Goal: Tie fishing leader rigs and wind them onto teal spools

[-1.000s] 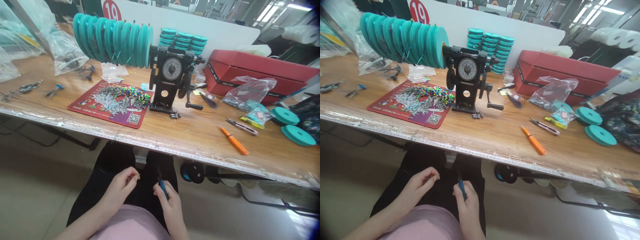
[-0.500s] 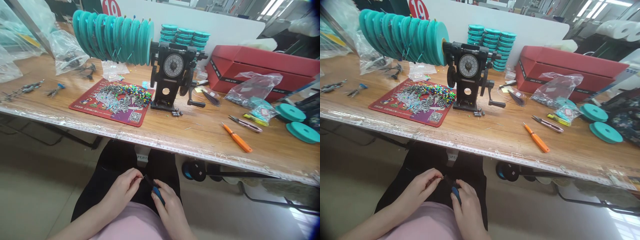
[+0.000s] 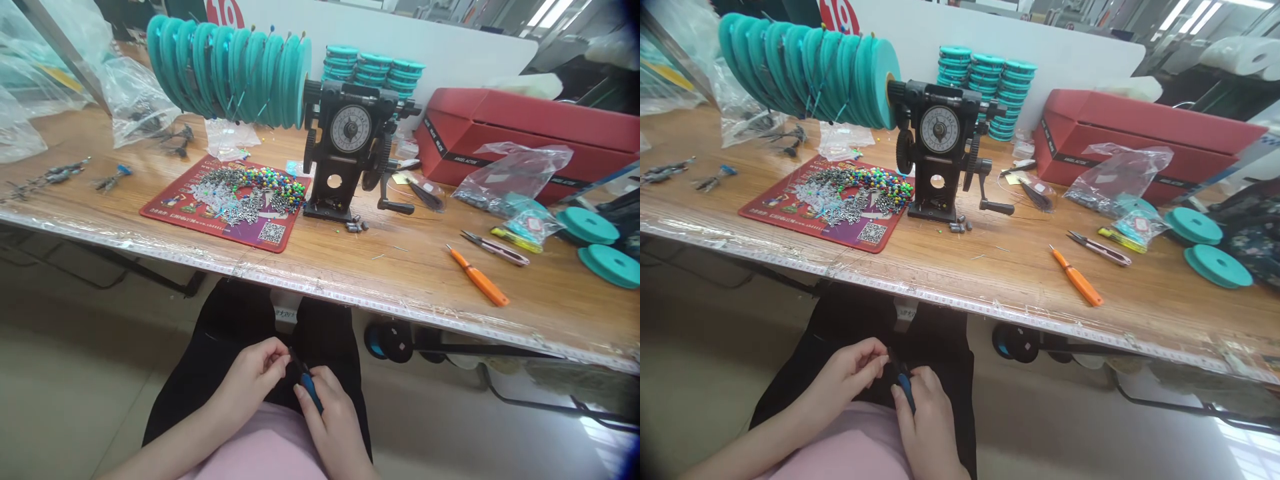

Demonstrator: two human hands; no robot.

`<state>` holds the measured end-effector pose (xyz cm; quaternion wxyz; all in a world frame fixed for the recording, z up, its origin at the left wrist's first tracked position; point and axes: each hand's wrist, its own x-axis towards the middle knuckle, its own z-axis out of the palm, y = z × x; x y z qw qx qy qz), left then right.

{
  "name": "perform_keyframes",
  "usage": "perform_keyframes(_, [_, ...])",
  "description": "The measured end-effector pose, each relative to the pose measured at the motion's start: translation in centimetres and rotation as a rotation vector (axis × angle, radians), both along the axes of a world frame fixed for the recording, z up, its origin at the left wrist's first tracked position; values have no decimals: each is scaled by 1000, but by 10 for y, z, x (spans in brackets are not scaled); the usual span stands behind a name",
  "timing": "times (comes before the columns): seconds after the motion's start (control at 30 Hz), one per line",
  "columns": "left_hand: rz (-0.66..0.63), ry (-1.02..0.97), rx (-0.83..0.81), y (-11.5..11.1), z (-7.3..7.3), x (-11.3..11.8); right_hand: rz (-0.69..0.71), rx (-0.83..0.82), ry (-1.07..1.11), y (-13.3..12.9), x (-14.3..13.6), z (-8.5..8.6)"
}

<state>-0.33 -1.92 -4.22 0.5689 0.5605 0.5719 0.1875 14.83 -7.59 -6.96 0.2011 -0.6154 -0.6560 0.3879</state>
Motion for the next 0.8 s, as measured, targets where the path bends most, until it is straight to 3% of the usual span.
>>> perform_keyframes(0.17, [47,-85,-118,1,0,2,-27,93,-44,-3,-2,-9])
perform_keyframes(0.3, [-37,-51,-45,-1,4,1,-50,119,-12,-3,-2,-12])
perform_keyframes(0.5, [-103,43,93,-1,5,0,-122,18,216,-3,-6,-10])
perform_keyframes(0.8, [-79,26,54,3,6,1,-219,-186,425,-4,-9,-5])
